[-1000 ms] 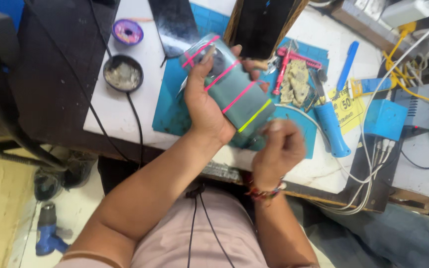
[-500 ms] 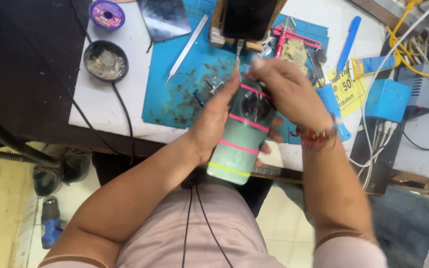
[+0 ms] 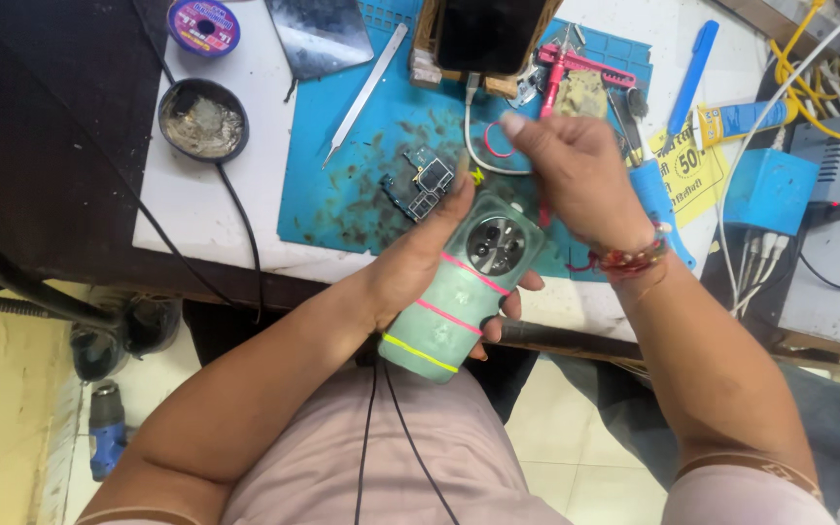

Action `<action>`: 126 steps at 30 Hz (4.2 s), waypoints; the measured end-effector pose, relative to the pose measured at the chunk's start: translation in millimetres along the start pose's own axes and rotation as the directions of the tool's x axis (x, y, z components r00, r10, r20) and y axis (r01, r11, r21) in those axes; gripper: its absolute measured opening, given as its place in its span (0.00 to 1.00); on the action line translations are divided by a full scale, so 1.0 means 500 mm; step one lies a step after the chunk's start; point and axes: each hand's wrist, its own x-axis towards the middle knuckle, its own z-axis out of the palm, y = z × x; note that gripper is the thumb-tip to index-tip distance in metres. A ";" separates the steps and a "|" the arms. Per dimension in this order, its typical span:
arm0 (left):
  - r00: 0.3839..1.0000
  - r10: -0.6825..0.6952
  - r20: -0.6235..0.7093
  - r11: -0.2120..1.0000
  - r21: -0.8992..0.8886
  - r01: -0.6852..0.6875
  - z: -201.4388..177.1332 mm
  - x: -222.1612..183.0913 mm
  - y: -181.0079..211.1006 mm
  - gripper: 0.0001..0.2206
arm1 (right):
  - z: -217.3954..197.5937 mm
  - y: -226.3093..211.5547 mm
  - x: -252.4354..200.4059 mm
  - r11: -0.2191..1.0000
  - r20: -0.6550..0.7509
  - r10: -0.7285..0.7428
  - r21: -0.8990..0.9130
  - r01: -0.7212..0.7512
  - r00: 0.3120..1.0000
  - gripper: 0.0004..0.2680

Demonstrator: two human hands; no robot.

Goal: The person solders a small electronic component on a circuit board using a soldering iron and tweezers. They then pick up a smartphone, remove rubber bands, and use a blue plastic tool to pry at the back cover before returning to soldering the circuit board.

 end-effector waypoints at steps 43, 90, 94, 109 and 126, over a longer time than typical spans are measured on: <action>0.906 0.415 -0.079 0.909 0.002 -0.417 -0.011 -0.177 -0.027 0.46 | -0.298 0.108 0.016 0.683 -0.449 -0.329 -0.720 -0.119 0.831 0.07; 0.941 0.328 -0.081 0.944 0.054 -0.325 -0.014 -0.176 -0.031 0.42 | 0.165 0.032 -0.204 0.732 -0.256 -0.327 0.540 0.415 0.910 0.05; 0.947 0.321 -0.005 0.947 0.019 -0.321 -0.014 -0.172 -0.021 0.44 | 0.151 0.032 -0.201 0.662 -0.189 -0.206 0.695 0.279 0.960 0.05; 0.949 0.305 0.077 0.952 -0.025 -0.304 -0.015 -0.163 -0.029 0.42 | 0.131 0.043 -0.218 0.297 0.083 -0.246 0.955 -0.007 0.966 0.04; 0.932 0.361 -0.037 0.931 -0.044 -0.363 -0.010 -0.162 -0.038 0.41 | 0.163 0.037 -0.231 0.604 -0.265 -0.206 0.723 0.335 0.942 0.08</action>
